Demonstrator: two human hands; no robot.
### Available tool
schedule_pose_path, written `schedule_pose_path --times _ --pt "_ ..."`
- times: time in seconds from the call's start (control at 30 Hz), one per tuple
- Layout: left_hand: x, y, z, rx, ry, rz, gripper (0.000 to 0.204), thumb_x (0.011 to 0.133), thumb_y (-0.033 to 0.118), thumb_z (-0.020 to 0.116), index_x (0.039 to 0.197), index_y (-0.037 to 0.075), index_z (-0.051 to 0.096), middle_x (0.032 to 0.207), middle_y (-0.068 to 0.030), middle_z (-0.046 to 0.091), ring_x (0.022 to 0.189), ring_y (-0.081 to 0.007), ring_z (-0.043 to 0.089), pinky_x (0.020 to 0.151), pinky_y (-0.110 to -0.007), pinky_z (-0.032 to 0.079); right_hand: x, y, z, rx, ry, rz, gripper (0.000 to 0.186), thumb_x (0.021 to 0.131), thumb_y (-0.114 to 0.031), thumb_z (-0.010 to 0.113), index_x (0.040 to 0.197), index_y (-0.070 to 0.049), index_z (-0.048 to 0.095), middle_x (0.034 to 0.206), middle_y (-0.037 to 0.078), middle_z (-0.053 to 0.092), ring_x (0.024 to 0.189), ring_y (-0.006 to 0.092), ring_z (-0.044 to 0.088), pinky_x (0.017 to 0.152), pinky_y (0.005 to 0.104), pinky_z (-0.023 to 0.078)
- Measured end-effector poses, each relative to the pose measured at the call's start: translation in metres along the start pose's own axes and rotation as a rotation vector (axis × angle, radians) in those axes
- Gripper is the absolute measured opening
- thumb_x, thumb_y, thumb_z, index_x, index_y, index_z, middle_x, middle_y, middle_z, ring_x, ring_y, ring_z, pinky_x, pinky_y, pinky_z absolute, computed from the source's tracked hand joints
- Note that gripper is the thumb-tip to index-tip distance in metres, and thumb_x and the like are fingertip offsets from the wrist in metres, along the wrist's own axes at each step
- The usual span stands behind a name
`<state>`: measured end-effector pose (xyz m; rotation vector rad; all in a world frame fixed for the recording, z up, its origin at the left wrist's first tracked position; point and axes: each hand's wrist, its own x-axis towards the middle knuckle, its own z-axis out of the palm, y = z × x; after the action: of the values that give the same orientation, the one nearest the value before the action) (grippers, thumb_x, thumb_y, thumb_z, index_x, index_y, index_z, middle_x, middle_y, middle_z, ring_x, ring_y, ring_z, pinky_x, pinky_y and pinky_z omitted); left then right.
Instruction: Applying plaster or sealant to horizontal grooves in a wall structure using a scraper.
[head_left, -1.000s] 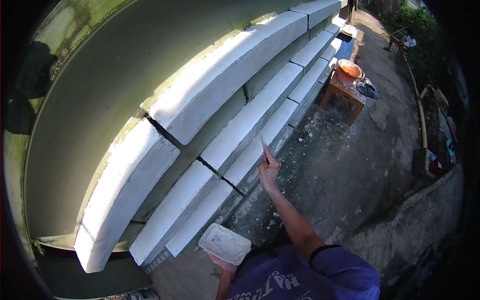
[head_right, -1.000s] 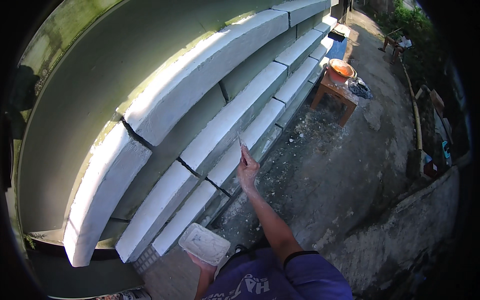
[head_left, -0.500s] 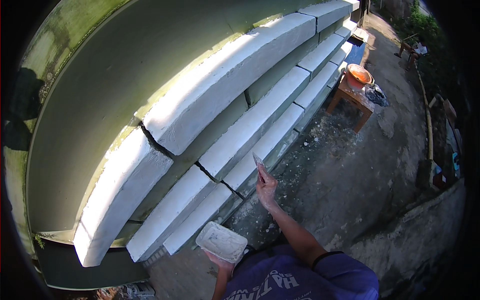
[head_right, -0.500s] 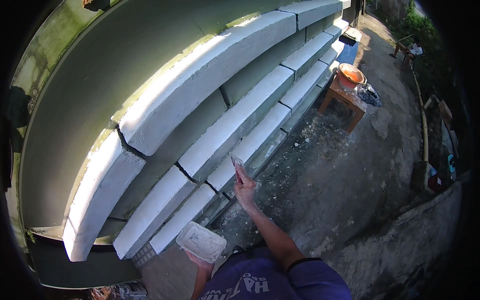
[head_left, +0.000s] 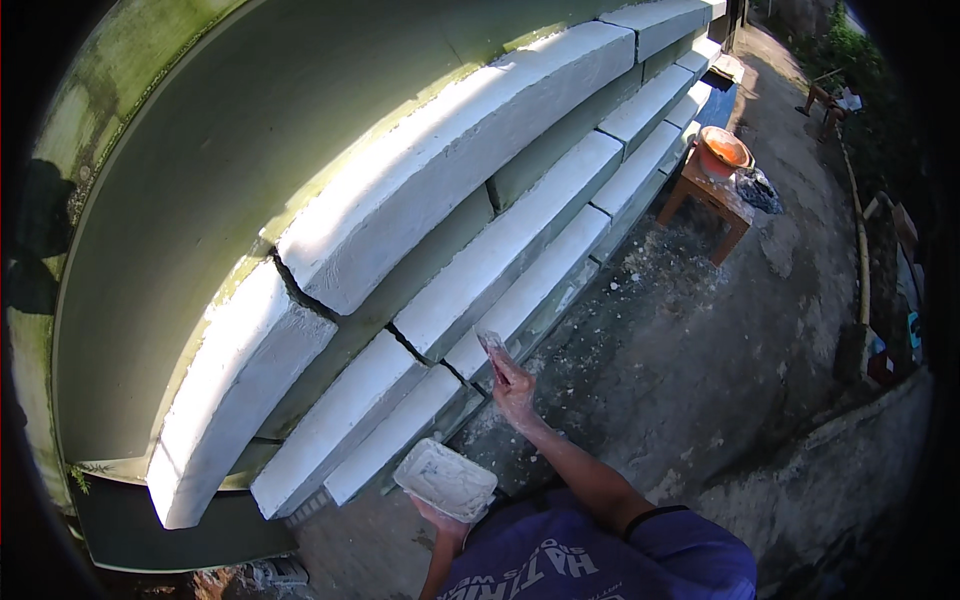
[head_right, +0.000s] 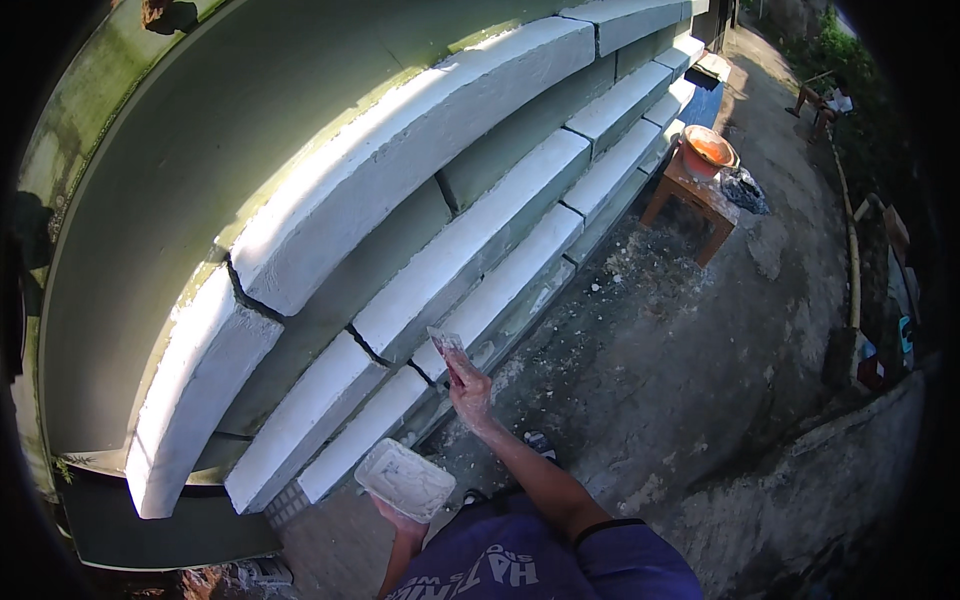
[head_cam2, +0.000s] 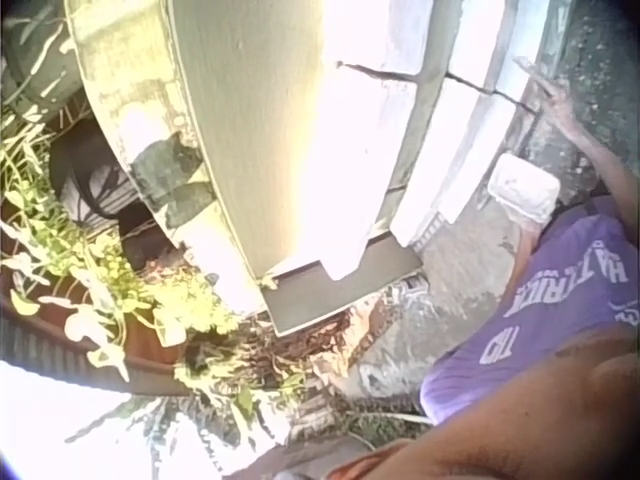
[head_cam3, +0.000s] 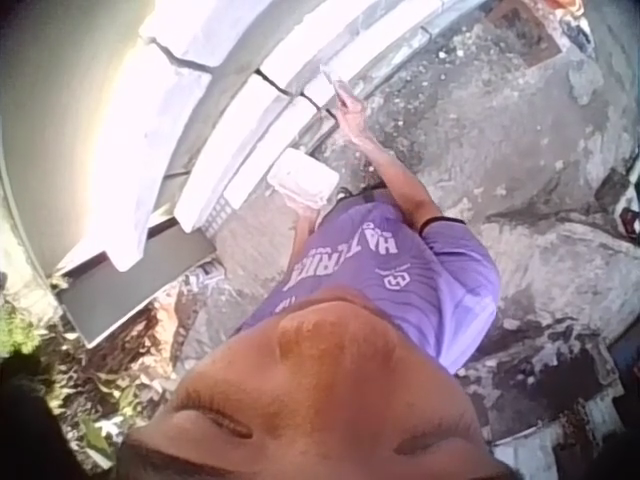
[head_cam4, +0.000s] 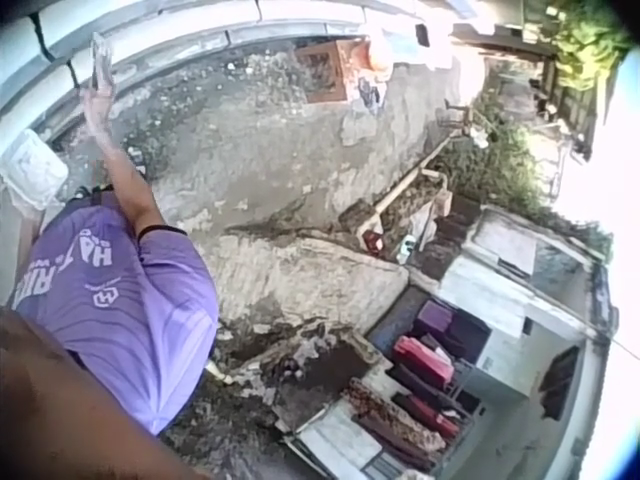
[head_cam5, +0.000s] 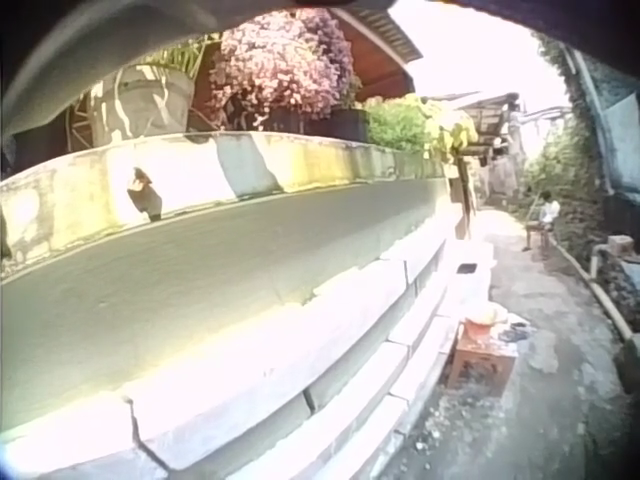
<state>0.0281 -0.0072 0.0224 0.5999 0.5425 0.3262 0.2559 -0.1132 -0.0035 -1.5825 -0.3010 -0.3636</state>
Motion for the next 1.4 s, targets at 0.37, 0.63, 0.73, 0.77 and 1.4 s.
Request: schedule_pose_path --times 0.37,0.63,0.73,0.77,1.4 --pt "-0.002 -0.009 -0.004 -0.029 -0.026 0.004 0.079 0.088 0.073 0.023 0.145 0.019 0.033 0.142 -0.0075 0.042 0.126 -0.0348 0.044 0.106 -0.052 0.037 0.045 0.014 0.019 -0.017 0.041 -0.077 0.063 0.065 0.013 0.045 0.126 0.001 0.057 0.123 0.028 0.057 0.119 0.0372 0.054 0.097 0.0369 0.045" --pt "-0.004 -0.001 -0.006 -0.039 0.028 0.051 0.077 0.089 0.072 0.023 0.144 0.019 0.034 0.142 -0.0074 0.043 0.125 -0.0351 0.045 0.104 -0.053 0.038 0.025 -0.002 -0.01 -0.069 0.141 0.095 0.041 0.082 0.008 0.054 0.122 0.004 0.059 0.117 0.025 0.062 0.108 0.0277 0.063 0.089 0.0311 0.049" --pt "-0.006 -0.004 -0.015 -0.031 0.036 0.049 0.077 0.089 0.072 0.023 0.144 0.019 0.034 0.141 -0.0073 0.043 0.126 -0.0349 0.045 0.105 -0.053 0.037 0.084 0.002 -0.021 -0.002 0.273 0.136 0.045 0.081 0.009 0.049 0.125 0.004 0.057 0.119 0.027 0.061 0.109 0.0285 0.062 0.09 0.0317 0.048" --pt "-0.005 -0.007 -0.017 -0.01 0.046 0.043 0.077 0.089 0.072 0.023 0.144 0.019 0.034 0.141 -0.0073 0.043 0.126 -0.0348 0.045 0.105 -0.053 0.037 0.093 0.011 -0.013 -0.047 0.277 0.062 0.048 0.079 0.011 0.048 0.126 0.004 0.056 0.121 0.028 0.059 0.112 0.0307 0.061 0.093 0.0332 0.047" --pt "-0.009 -0.009 -0.028 -0.03 0.021 0.057 0.076 0.089 0.07 0.026 0.144 0.018 0.034 0.142 -0.0078 0.043 0.126 -0.0343 0.045 0.105 -0.052 0.038 0.104 0.04 -0.021 0.021 0.4 0.119 0.047 0.083 0.009 0.05 0.13 0.003 0.053 0.094 0.012 0.069 0.069 0.0068 0.046 0.06 0.0243 0.042"
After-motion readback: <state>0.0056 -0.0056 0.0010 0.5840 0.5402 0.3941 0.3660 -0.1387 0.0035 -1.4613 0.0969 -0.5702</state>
